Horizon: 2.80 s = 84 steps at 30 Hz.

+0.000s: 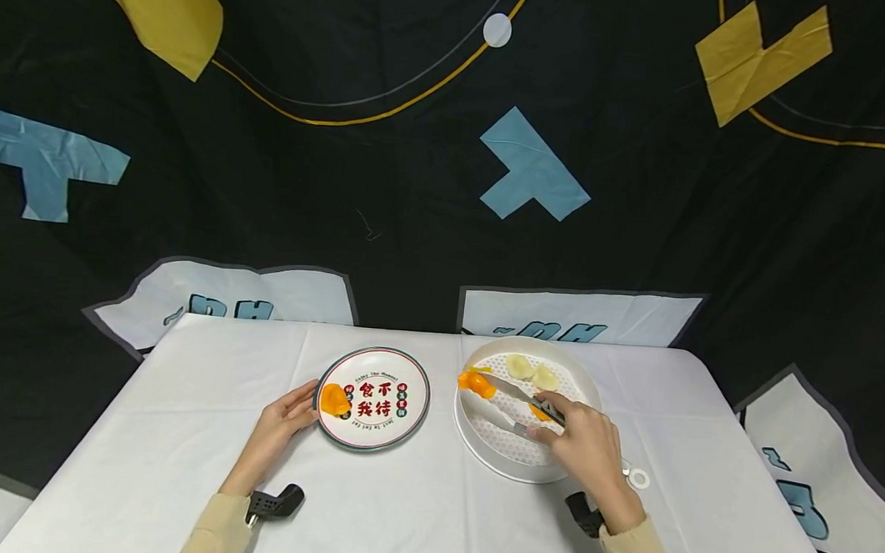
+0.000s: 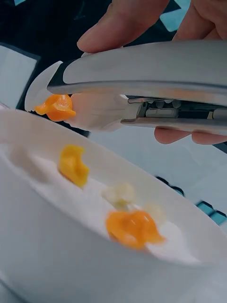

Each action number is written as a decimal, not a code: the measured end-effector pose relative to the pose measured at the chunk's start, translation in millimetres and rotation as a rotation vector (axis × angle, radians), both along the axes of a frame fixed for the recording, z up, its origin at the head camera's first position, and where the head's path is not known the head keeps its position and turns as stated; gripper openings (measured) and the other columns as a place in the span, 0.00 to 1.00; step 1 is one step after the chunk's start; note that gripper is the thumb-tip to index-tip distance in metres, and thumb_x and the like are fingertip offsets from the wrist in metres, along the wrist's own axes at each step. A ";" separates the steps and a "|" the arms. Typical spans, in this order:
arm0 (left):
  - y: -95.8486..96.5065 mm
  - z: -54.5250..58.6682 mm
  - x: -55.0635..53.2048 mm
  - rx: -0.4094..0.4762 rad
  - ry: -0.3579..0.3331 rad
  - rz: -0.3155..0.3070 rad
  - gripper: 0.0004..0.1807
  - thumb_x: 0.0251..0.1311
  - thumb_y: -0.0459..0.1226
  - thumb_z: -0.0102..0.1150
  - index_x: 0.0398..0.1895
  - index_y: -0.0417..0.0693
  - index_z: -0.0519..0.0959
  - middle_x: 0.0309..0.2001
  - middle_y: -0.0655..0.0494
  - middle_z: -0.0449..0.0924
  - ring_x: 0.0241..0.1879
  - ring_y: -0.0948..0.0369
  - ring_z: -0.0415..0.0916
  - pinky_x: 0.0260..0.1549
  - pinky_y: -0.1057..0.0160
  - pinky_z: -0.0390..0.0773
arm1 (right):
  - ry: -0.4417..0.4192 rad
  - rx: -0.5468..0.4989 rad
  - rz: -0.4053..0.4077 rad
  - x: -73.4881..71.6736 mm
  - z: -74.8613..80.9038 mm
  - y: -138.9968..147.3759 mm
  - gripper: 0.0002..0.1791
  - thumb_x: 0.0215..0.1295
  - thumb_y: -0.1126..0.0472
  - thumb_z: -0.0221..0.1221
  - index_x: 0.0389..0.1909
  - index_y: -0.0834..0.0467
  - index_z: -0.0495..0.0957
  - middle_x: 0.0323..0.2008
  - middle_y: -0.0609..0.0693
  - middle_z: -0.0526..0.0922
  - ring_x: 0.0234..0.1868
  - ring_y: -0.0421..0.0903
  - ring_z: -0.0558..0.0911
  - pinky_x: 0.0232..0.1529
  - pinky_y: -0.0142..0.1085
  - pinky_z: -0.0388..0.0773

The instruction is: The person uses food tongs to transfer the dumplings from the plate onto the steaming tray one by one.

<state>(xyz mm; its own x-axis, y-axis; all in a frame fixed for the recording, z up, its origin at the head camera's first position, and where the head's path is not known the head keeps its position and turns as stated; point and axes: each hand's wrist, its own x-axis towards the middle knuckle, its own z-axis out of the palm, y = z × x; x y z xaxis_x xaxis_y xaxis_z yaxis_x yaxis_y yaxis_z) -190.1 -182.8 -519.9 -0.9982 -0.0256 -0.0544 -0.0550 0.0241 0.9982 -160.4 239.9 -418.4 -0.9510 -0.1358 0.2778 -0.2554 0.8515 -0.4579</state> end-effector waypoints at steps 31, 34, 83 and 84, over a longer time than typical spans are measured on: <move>-2.2 -6.5 -0.9 0.006 0.006 -0.008 0.31 0.61 0.25 0.55 0.68 0.32 0.61 0.67 0.35 0.61 0.65 0.49 0.63 0.51 0.76 0.71 | -0.125 0.038 -0.096 10.1 -20.6 35.2 0.28 0.51 0.53 0.69 0.52 0.63 0.80 0.38 0.63 0.83 0.22 0.45 0.69 0.17 0.36 0.63; -2.1 -5.9 -0.7 0.000 0.016 -0.005 0.31 0.61 0.25 0.55 0.68 0.31 0.61 0.66 0.34 0.61 0.65 0.47 0.63 0.51 0.75 0.72 | -0.137 0.041 -0.096 9.4 -21.5 35.2 0.28 0.51 0.52 0.69 0.52 0.63 0.79 0.41 0.65 0.83 0.22 0.45 0.70 0.17 0.36 0.63; -0.2 -0.4 0.5 0.033 0.004 -0.007 0.32 0.61 0.25 0.54 0.69 0.31 0.58 0.67 0.35 0.59 0.65 0.48 0.62 0.52 0.75 0.71 | -0.024 -0.019 0.156 -11.0 -13.4 -88.4 0.30 0.41 0.50 0.74 0.49 0.54 0.83 0.35 0.49 0.84 0.24 0.41 0.70 0.24 0.35 0.66; 0.1 -0.3 0.4 0.034 0.004 -0.005 0.32 0.61 0.24 0.54 0.69 0.31 0.59 0.67 0.35 0.60 0.65 0.48 0.62 0.52 0.75 0.72 | -0.017 -0.015 0.166 -11.1 -14.2 -92.4 0.29 0.41 0.50 0.74 0.48 0.54 0.83 0.33 0.49 0.84 0.26 0.42 0.72 0.25 0.36 0.68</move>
